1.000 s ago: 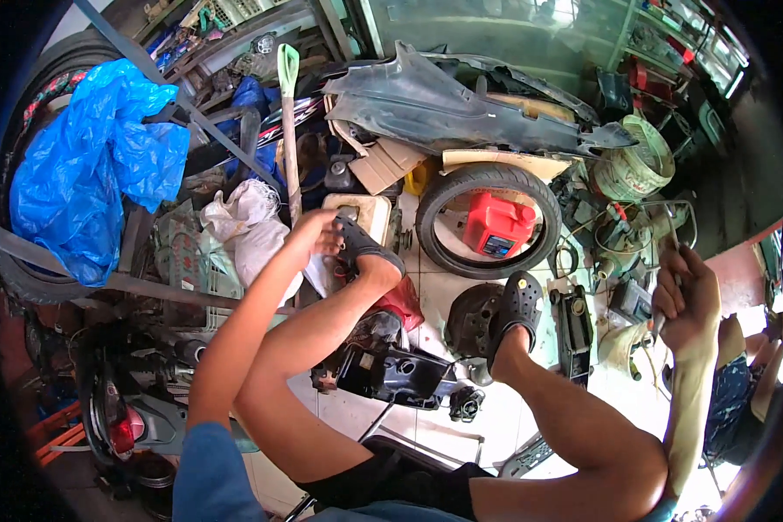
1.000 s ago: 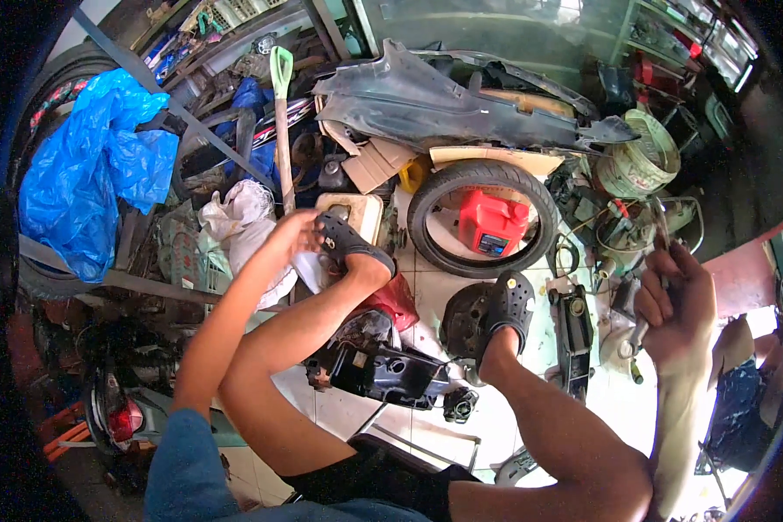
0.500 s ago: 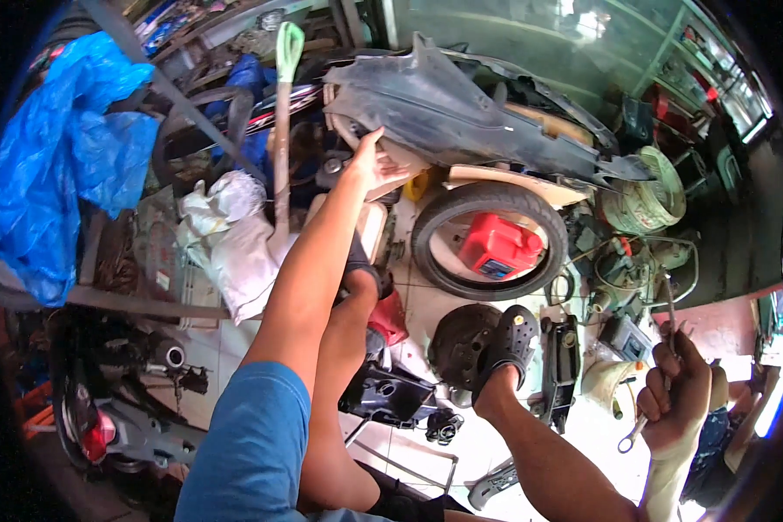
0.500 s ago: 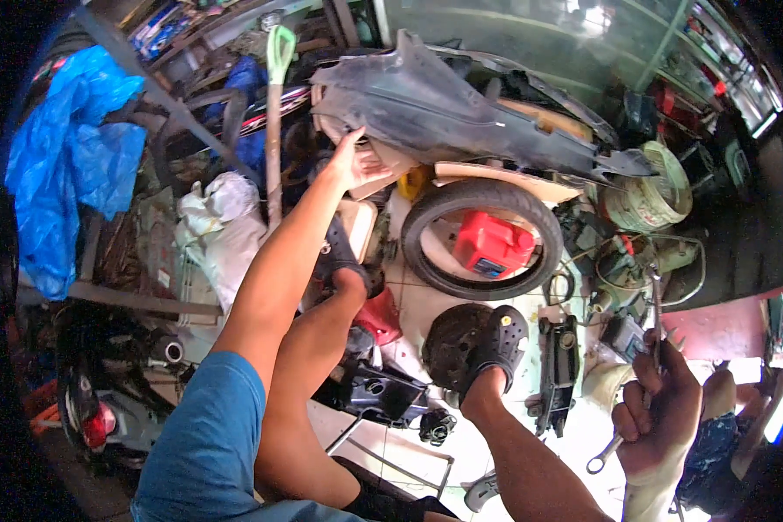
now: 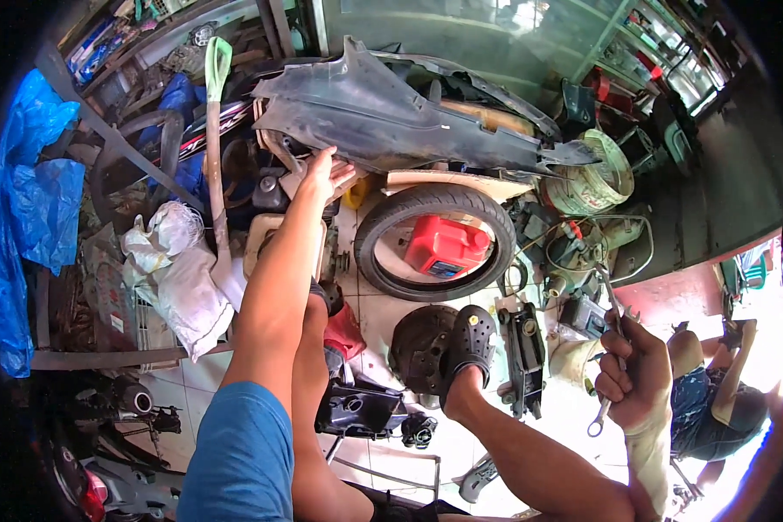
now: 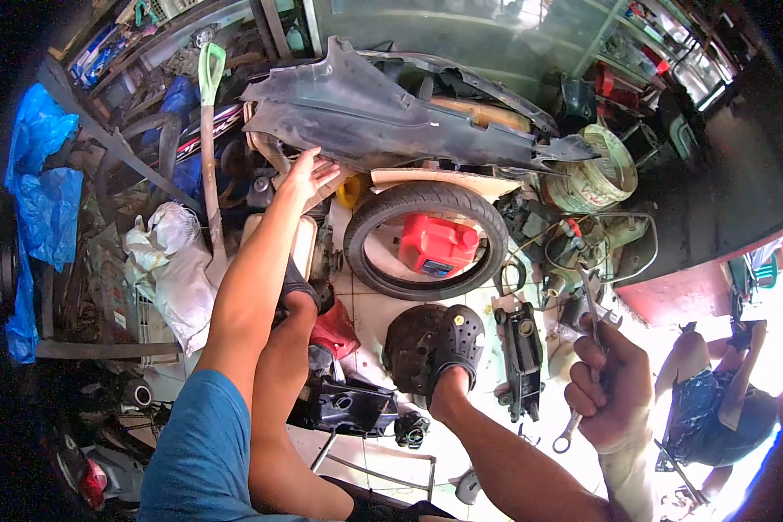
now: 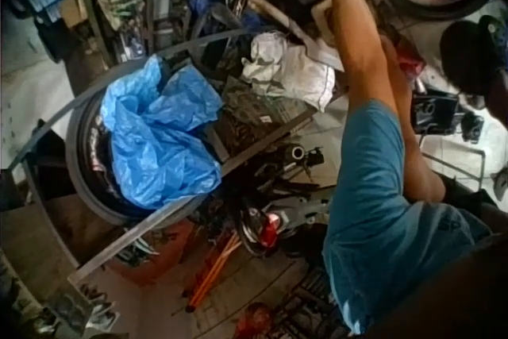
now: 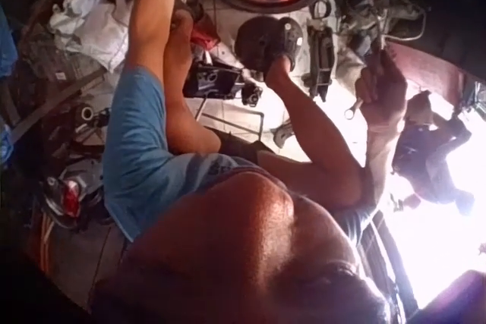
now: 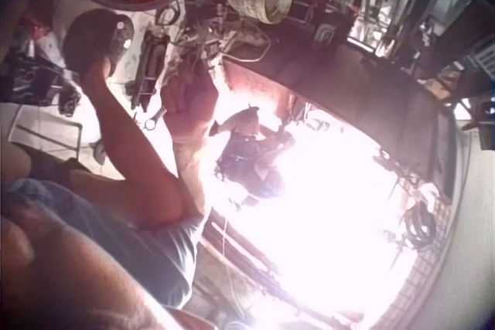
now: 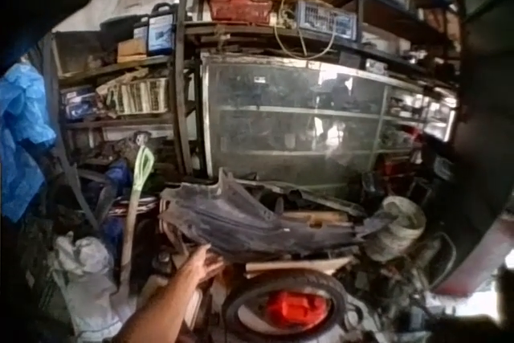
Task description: Repairing or assembling motorcycle engine components using tools.
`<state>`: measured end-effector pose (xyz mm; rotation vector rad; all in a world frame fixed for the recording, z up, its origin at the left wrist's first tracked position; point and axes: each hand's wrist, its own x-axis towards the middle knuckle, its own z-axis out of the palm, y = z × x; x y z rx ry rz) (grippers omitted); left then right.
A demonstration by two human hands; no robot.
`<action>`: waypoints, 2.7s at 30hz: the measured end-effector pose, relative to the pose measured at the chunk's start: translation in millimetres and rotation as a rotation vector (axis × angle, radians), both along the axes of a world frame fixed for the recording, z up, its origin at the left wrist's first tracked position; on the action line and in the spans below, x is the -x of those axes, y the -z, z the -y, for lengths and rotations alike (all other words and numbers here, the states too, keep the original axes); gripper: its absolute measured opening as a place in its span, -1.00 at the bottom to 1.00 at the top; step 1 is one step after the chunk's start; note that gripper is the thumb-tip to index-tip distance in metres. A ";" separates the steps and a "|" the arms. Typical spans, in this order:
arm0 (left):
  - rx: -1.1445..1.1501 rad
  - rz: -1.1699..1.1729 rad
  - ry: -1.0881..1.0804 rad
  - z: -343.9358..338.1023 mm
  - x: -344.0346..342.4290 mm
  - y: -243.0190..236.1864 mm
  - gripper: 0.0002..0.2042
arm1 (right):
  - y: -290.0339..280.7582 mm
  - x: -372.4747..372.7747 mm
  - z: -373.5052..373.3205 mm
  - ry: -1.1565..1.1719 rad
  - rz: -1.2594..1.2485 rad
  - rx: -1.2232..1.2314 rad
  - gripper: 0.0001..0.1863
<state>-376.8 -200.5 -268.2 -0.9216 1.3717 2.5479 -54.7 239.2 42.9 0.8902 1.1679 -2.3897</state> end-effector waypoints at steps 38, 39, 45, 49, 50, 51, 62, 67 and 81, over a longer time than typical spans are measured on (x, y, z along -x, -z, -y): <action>0.839 -1.080 -0.109 -204.9 -125.7 -211.4 -0.67 | -47.8 -13.3 -12.9 0.160 -0.354 0.042 -0.67; 0.848 -1.088 -0.104 -199.8 -126.5 -208.9 -0.68 | -48.3 -15.8 -14.5 0.170 -0.357 0.040 -0.67; 1.147 -0.927 0.183 -192.1 -134.6 -212.2 -0.80 | -57.5 -16.0 -11.5 0.161 -0.348 -0.084 -0.83; 1.007 -1.367 0.353 -153.8 -141.0 -205.3 -0.70 | -26.1 -3.6 -6.2 0.188 -0.104 0.136 -0.85; 1.055 -1.413 0.335 -152.1 -134.1 -200.6 -0.69 | -24.8 -6.4 -6.7 0.187 -0.128 0.137 -0.84; 1.100 -1.453 0.316 -153.6 -124.2 -191.4 -0.68 | -22.4 -7.4 -8.3 0.186 -0.145 0.137 -0.83; 1.477 -1.601 0.371 -112.6 -147.8 -200.5 -0.71 | 35.5 0.9 -5.0 -0.041 0.009 0.144 -0.84; 1.507 -1.655 0.398 -117.7 -141.9 -200.9 -0.67 | 49.7 -6.6 -12.5 -0.092 0.037 0.199 -0.84; 1.661 -1.781 0.393 -89.9 -153.5 -224.5 -0.72 | 73.9 2.4 -2.4 -0.081 0.088 0.220 -0.86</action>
